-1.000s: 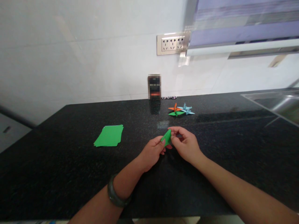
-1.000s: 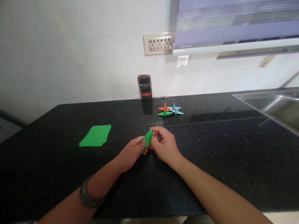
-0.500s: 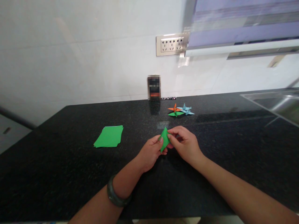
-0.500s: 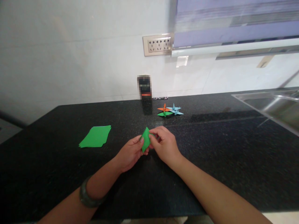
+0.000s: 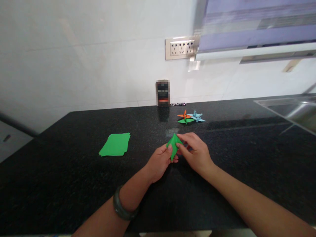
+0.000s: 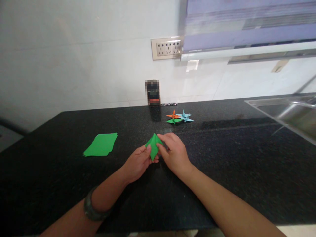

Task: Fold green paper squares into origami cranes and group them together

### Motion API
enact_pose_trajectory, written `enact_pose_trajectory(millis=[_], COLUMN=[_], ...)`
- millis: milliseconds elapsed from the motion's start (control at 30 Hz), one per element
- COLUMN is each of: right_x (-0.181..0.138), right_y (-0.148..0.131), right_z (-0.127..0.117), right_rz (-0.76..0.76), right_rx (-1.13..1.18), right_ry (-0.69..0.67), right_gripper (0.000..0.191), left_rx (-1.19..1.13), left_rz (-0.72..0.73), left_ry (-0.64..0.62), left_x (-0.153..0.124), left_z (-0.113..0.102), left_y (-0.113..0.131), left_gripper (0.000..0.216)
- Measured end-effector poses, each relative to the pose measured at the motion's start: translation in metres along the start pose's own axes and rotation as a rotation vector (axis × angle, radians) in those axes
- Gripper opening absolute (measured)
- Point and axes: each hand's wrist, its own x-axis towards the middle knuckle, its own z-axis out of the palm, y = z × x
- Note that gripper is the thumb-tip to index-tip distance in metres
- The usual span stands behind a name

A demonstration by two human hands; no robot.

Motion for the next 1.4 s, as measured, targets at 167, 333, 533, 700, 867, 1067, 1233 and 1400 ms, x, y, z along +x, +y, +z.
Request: enact_pose_trajectory(millis=[167, 333, 533, 700, 867, 1067, 1233, 1400], right_x=[0.001, 0.003, 0.003, 0.002, 0.001, 0.004, 0.005, 0.004], right_y=[0.002, 0.004, -0.001, -0.002, 0.000, -0.003, -0.007, -0.008], right_z=[-0.001, -0.003, -0.004, -0.001, 0.000, -0.011, -0.015, -0.014], right_rz=[-0.118, -0.153, -0.110, 0.126, 0.167, -0.262, -0.434, -0.342], right_rx=[-0.094, -0.109, -0.084, 0.093, 0.107, -0.085, -0.107, -0.152], right_ry=[0.010, 0.053, 0.066, 0.022, -0.031, -0.107, -0.256, -0.279], right_gripper=[0.021, 0.017, 0.010, 0.005, 0.004, 0.015, 0.017, 0.016], left_rx=[-0.152, -0.169, -0.106, 0.159, 0.259, -0.013, -0.097, -0.142], left_rz=[-0.033, -0.043, 0.000, 0.107, 0.131, 0.010, -0.006, 0.022], left_ry=[0.013, 0.007, 0.007, -0.021, -0.032, 0.063, 0.139, 0.086], left_x=[-0.001, -0.001, -0.001, 0.001, 0.000, 0.001, 0.003, 0.003], left_z=[0.004, 0.005, 0.003, -0.001, -0.001, 0.000, 0.001, 0.001], left_y=[0.003, 0.005, 0.000, -0.001, 0.004, 0.005, 0.008, 0.007], left_gripper=[0.034, 0.035, 0.034, 0.030, 0.021, 0.024, 0.021, 0.012])
